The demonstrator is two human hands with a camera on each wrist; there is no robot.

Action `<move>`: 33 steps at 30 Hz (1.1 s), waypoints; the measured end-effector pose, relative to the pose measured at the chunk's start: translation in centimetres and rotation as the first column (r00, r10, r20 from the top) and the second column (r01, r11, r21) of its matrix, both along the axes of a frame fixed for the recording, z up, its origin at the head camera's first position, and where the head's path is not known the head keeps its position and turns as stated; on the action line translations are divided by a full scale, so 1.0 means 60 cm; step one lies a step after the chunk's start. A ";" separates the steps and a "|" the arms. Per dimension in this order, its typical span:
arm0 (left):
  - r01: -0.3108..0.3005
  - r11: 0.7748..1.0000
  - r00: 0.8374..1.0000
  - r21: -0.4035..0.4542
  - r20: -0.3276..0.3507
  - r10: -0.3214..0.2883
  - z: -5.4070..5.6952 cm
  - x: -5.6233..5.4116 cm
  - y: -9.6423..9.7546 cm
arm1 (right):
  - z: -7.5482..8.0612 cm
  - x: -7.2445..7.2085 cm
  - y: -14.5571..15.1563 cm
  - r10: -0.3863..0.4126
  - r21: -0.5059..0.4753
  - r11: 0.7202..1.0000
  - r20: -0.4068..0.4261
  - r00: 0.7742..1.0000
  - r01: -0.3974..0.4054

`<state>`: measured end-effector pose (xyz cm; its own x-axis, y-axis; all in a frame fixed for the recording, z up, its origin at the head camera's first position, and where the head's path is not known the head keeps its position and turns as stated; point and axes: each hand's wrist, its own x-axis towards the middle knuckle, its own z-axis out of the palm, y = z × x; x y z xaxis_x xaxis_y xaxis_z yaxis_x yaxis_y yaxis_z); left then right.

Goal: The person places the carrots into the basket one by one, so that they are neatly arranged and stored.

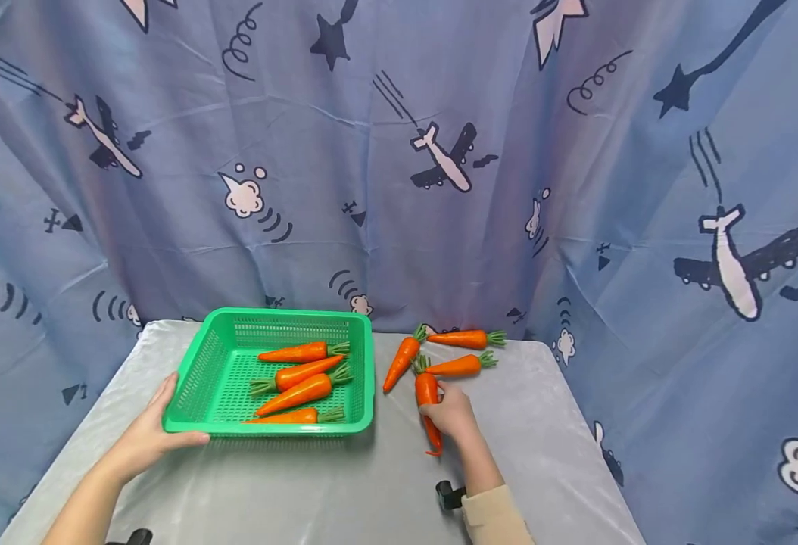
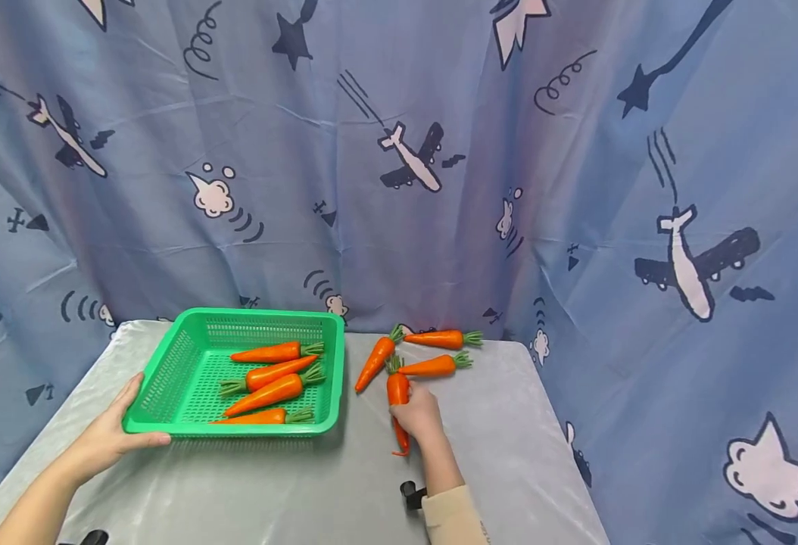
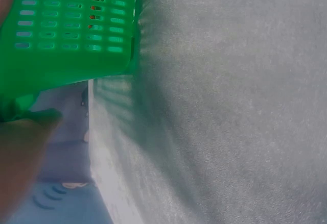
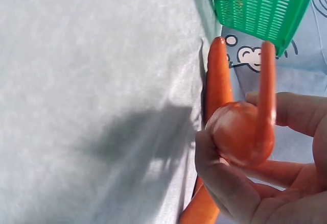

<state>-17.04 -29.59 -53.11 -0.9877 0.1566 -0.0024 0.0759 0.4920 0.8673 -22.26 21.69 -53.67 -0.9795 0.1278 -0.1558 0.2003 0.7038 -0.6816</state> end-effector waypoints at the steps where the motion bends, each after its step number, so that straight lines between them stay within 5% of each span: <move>1: 0.000 1.000 1.000 -0.003 0.005 0.000 0.001 0.000 0.000 | 0.002 0.001 0.000 0.006 0.000 1.000 0.004 1.000 -0.006; 12: -0.021 1.000 0.999 -0.020 0.035 0.022 -0.008 0.004 0.015 | 0.015 0.002 0.011 0.052 0.018 0.998 -0.007 0.999 -0.052; 20: -0.012 0.999 1.000 -0.031 0.010 0.012 0.008 -0.005 0.001 | 0.023 -0.001 -0.008 0.087 -0.035 0.995 -0.097 0.992 -0.090; 33: -0.011 0.999 1.000 -0.036 0.014 0.011 0.008 -0.004 0.002 | 0.059 -0.004 -0.017 0.162 -0.043 0.984 -0.182 0.970 -0.172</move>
